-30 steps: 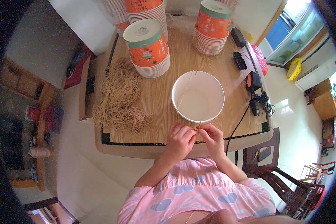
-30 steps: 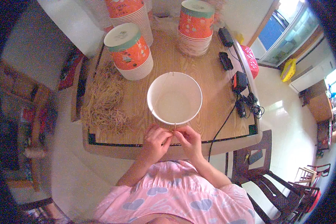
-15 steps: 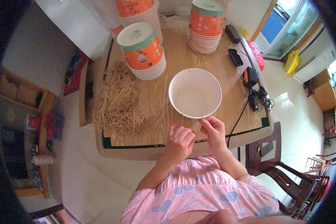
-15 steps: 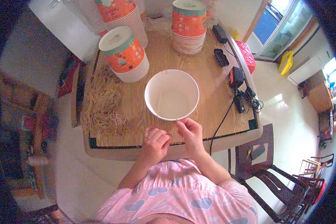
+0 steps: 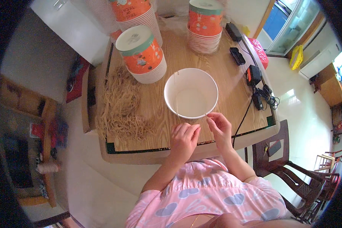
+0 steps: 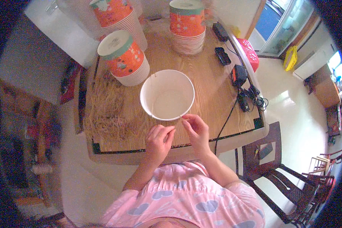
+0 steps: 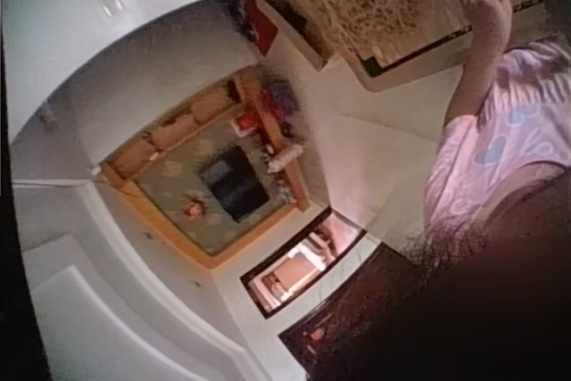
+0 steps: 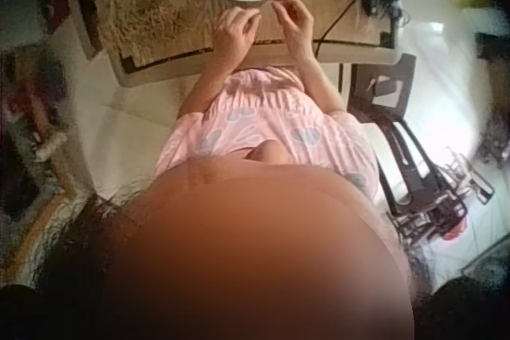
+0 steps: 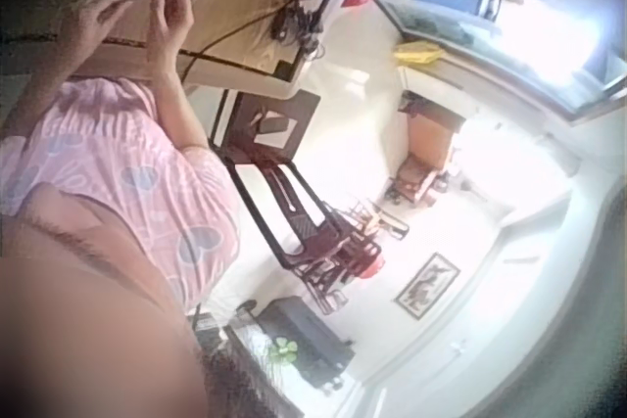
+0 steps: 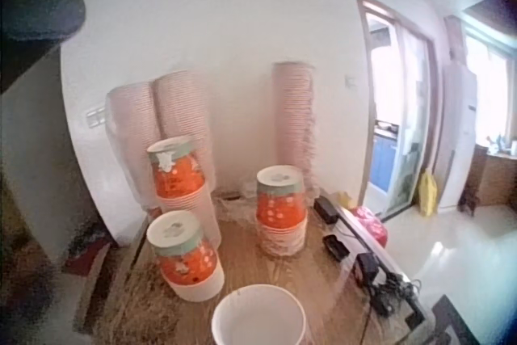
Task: Tie a thin string around the rim of a paper bucket.
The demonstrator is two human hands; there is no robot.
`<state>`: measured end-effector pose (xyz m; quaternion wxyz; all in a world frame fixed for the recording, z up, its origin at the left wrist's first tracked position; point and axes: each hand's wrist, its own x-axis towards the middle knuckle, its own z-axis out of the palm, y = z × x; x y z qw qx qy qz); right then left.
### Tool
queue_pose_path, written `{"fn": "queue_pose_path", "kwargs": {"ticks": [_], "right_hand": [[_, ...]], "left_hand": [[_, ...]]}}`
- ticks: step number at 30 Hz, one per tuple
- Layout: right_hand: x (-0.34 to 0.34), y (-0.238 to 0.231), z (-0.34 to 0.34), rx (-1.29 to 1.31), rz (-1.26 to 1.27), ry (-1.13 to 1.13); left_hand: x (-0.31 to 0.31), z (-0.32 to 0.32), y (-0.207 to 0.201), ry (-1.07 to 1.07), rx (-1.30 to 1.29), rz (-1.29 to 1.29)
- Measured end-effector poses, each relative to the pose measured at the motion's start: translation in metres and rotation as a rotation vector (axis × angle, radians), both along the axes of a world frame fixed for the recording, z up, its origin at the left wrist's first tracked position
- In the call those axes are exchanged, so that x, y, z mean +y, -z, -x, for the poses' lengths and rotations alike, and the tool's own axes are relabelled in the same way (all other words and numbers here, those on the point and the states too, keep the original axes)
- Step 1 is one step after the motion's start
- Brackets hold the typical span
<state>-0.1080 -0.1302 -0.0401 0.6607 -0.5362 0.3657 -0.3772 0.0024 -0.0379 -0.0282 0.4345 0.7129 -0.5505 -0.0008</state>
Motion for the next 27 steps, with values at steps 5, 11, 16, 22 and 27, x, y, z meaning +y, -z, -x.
{"fn": "queue_pose_path", "kwargs": {"ticks": [5,11,16,22,27], "right_hand": [[-0.003,0.029,-0.009,0.061,0.335,0.080],[-0.007,0.031,-0.011,0.146,0.498,0.104],[-0.005,0.030,-0.005,0.177,0.363,0.089],[0.002,0.010,-0.011,0.134,0.517,0.071],[0.002,0.007,-0.016,0.100,0.500,0.076]], "left_hand": [[-0.002,0.000,0.001,0.022,-0.006,-0.004],[0.005,-0.002,0.004,-0.007,-0.017,-0.006],[0.003,-0.007,0.006,-0.044,0.008,-0.045],[0.000,-0.005,0.014,-0.032,-0.029,-0.114],[-0.003,-0.005,0.013,-0.031,-0.110,-0.109]]}}
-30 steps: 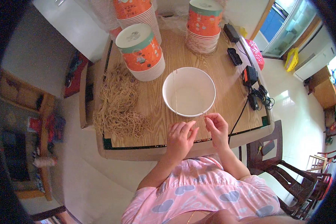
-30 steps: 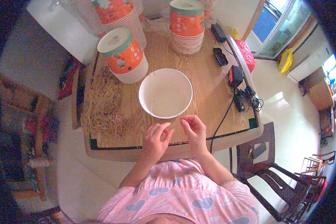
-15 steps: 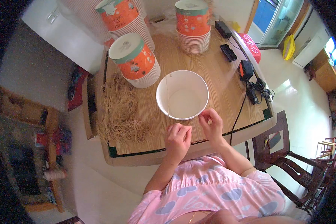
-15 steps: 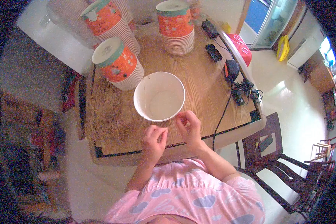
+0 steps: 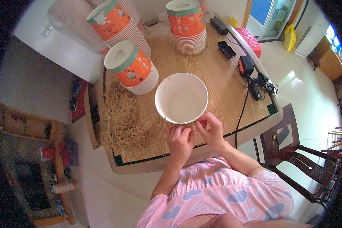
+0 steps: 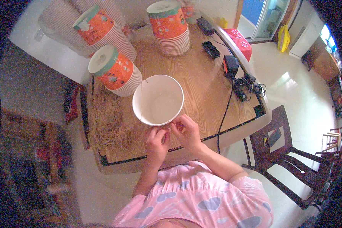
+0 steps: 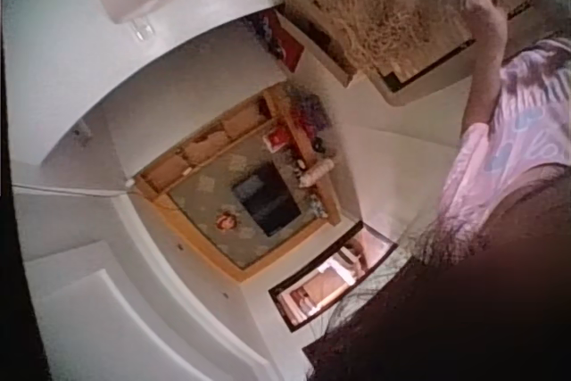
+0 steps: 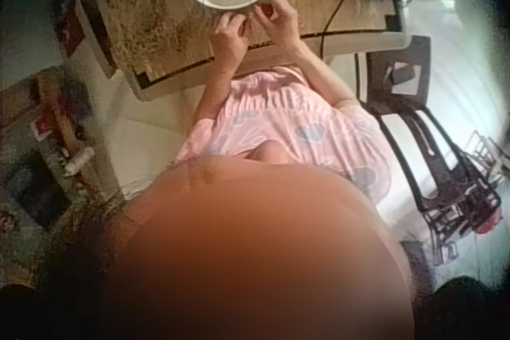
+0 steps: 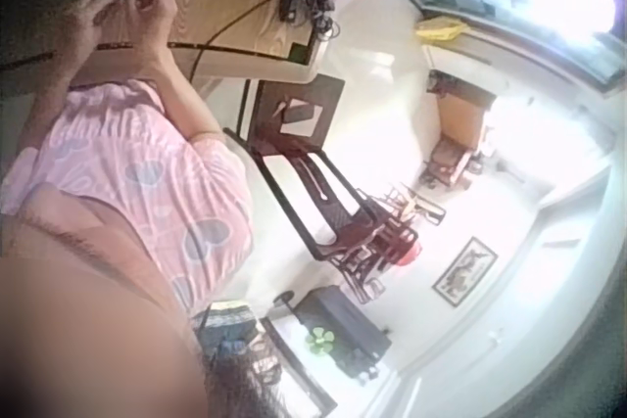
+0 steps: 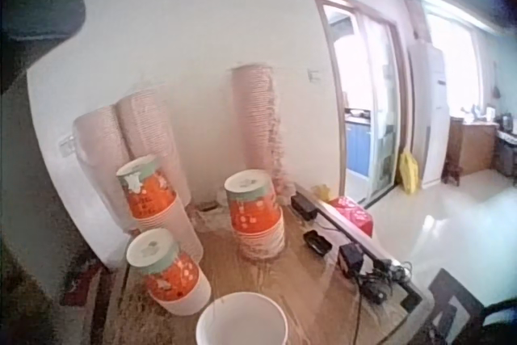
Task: Tie a thin string around the rim of a paper bucket.
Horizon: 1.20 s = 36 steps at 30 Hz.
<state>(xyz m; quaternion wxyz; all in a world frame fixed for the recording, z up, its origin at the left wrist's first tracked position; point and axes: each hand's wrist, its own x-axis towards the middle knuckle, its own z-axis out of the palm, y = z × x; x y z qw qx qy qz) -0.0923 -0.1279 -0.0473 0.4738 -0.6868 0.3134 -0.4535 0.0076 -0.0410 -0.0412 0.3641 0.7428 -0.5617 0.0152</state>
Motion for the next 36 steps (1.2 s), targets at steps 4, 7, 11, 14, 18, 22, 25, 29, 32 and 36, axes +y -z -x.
{"fn": "queue_pose_path", "kwargs": {"ticks": [4,7,11,14,18,22,25,29,32,36], "right_hand": [[0.002,-0.005,0.001,0.020,-0.027,-0.007],[0.000,-0.002,-0.002,0.009,-0.056,-0.002],[-0.001,0.003,-0.005,0.002,-0.103,-0.017],[-0.001,0.004,-0.005,0.003,-0.127,-0.026],[0.000,0.012,-0.001,0.020,-0.217,-0.063],[0.005,0.010,0.006,0.061,-0.271,-0.097],[0.012,0.011,0.008,-0.017,-0.213,-0.165],[0.020,0.014,0.006,-0.002,-0.146,-0.146],[0.019,0.013,0.007,0.004,-0.157,-0.144],[0.019,0.009,0.006,-0.008,-0.165,-0.158]], "left_hand": [[-0.001,-0.001,0.003,0.000,-0.001,0.038],[-0.001,0.001,0.003,0.011,-0.007,0.032],[-0.001,0.001,-0.001,0.008,-0.040,-0.018],[-0.001,0.001,-0.002,0.007,-0.049,-0.030],[-0.003,0.003,-0.005,-0.019,0.135,0.063],[-0.007,0.002,-0.012,-0.038,0.264,0.136],[-0.009,0.004,-0.012,-0.065,0.224,0.117],[-0.010,0.004,-0.005,-0.113,0.233,0.102],[-0.013,0.007,-0.009,-0.121,0.319,0.117],[-0.014,0.006,-0.007,-0.106,0.359,0.149]]}}
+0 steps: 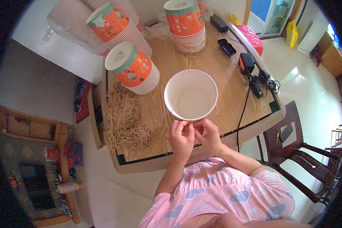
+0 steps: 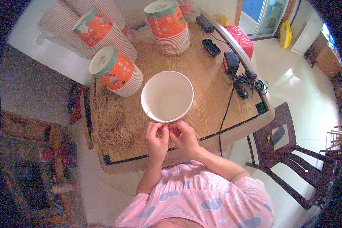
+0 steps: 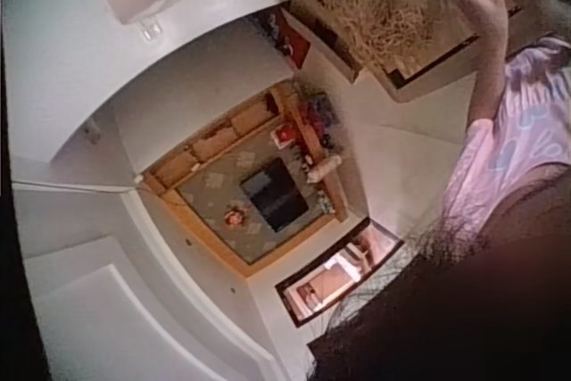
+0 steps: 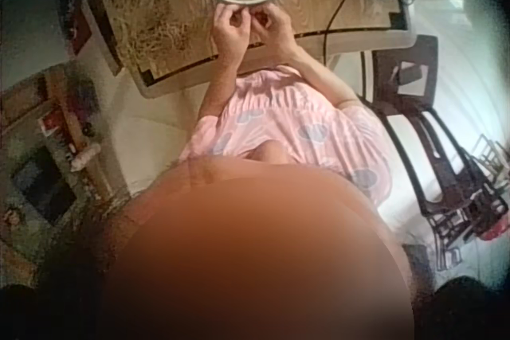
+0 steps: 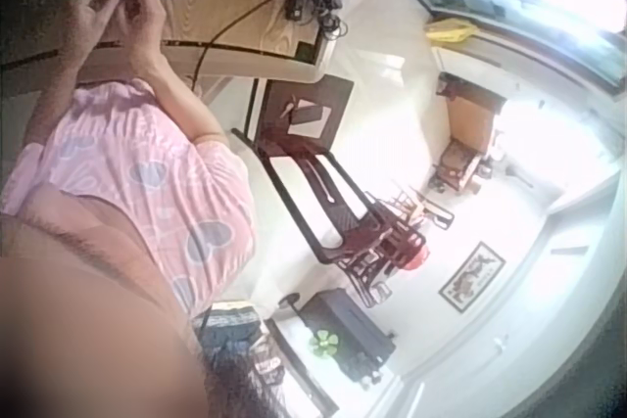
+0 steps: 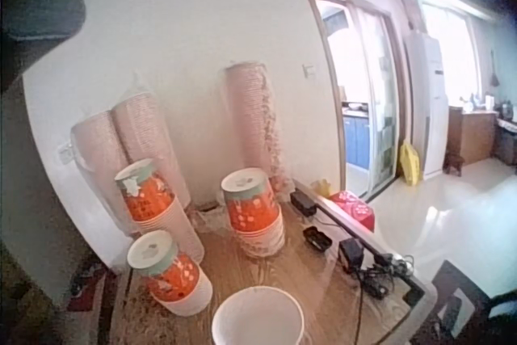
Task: Tie a thin string around the rim of a paper bucket.
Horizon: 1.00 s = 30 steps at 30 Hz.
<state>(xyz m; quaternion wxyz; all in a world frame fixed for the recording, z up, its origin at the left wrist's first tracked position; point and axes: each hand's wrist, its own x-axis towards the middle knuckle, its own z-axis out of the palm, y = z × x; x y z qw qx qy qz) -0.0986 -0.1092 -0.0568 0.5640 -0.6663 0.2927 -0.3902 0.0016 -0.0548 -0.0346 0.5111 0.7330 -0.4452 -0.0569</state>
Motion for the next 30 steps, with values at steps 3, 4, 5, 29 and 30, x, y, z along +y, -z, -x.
{"fn": "queue_pose_path", "kwargs": {"ticks": [3,4,5,29,30], "right_hand": [[0.001,0.000,0.001,0.038,0.032,0.004],[0.001,0.001,0.001,0.038,0.032,0.006],[0.001,0.001,0.001,0.042,0.033,0.004],[-0.039,-0.079,0.020,0.128,0.442,-0.128],[-0.052,-0.094,0.012,0.147,0.647,-0.097]], "left_hand": [[-0.001,0.000,-0.001,0.011,0.020,0.002],[-0.001,0.000,-0.002,0.014,0.041,0.002],[-0.001,0.000,-0.002,0.018,0.062,0.002],[0.009,-0.024,-0.040,0.022,-0.089,0.363],[0.010,-0.025,-0.045,0.058,-0.127,0.391]]}}
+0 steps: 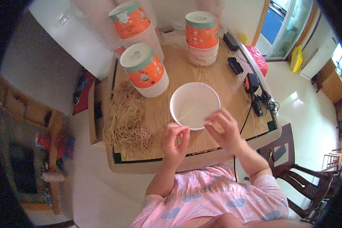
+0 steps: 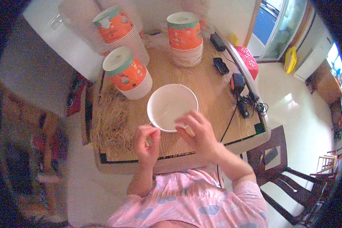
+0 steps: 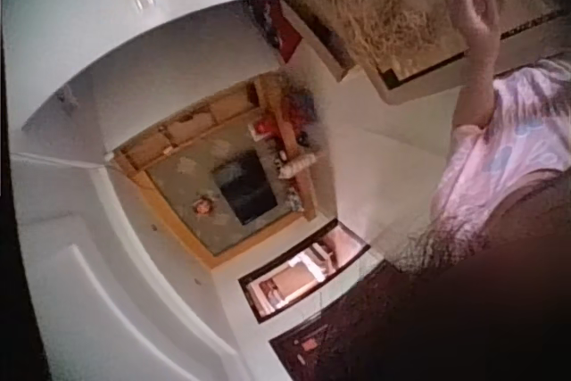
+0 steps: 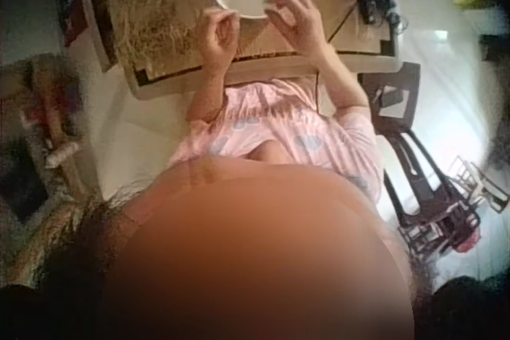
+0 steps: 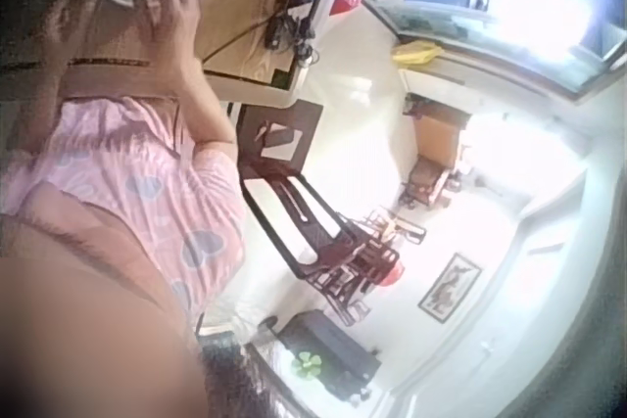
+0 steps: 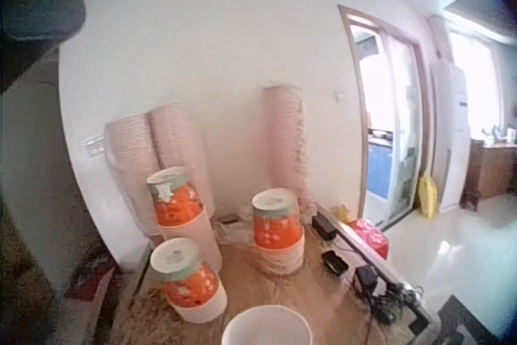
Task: Tie a thin string around the rim of a paper bucket.
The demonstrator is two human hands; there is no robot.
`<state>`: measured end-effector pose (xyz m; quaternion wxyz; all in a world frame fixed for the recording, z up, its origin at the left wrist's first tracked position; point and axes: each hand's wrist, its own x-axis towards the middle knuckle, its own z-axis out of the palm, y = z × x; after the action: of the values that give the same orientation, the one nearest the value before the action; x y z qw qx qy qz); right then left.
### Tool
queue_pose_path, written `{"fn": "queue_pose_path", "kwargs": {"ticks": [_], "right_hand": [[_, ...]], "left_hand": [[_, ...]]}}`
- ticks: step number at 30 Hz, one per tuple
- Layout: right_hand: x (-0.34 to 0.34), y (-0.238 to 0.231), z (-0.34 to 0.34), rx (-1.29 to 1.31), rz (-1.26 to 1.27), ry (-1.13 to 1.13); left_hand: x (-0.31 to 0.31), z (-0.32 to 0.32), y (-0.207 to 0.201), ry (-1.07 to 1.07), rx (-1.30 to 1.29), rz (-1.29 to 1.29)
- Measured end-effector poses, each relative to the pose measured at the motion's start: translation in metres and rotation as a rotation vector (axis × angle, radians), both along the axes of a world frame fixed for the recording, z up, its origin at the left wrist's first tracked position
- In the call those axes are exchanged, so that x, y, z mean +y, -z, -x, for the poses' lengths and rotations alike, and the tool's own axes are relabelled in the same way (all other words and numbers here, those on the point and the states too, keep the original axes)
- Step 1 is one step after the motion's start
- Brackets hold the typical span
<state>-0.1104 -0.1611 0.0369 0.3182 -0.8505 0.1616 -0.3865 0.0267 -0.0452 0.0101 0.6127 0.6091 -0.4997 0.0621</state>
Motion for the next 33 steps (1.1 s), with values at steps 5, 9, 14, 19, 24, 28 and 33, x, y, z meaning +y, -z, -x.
{"fn": "queue_pose_path", "kwargs": {"ticks": [5,9,14,19,24,28,33], "right_hand": [[-0.054,-0.025,-0.072,0.450,0.680,-0.263],[-0.080,0.000,-0.120,0.668,0.804,-0.397],[-0.088,-0.021,-0.127,0.858,0.393,-0.401],[-0.082,-0.013,-0.102,0.502,0.595,-0.513],[-0.098,-0.011,-0.103,0.768,0.345,-0.401],[-0.106,-0.007,-0.110,0.941,-0.218,-0.356],[-0.173,0.121,-0.078,1.032,-0.458,-0.630]], "left_hand": [[-0.004,-0.005,-0.013,-0.035,-0.135,-0.033],[0.001,-0.022,-0.002,-0.073,-0.118,-0.008],[0.009,-0.039,0.015,-0.215,0.028,-0.093],[0.004,-0.055,0.028,-0.257,0.069,-0.119],[0.013,-0.046,0.023,-0.196,0.198,-0.225],[0.021,-0.026,0.026,-0.152,0.245,-0.420],[0.027,-0.022,0.034,-0.078,0.277,-0.535]]}}
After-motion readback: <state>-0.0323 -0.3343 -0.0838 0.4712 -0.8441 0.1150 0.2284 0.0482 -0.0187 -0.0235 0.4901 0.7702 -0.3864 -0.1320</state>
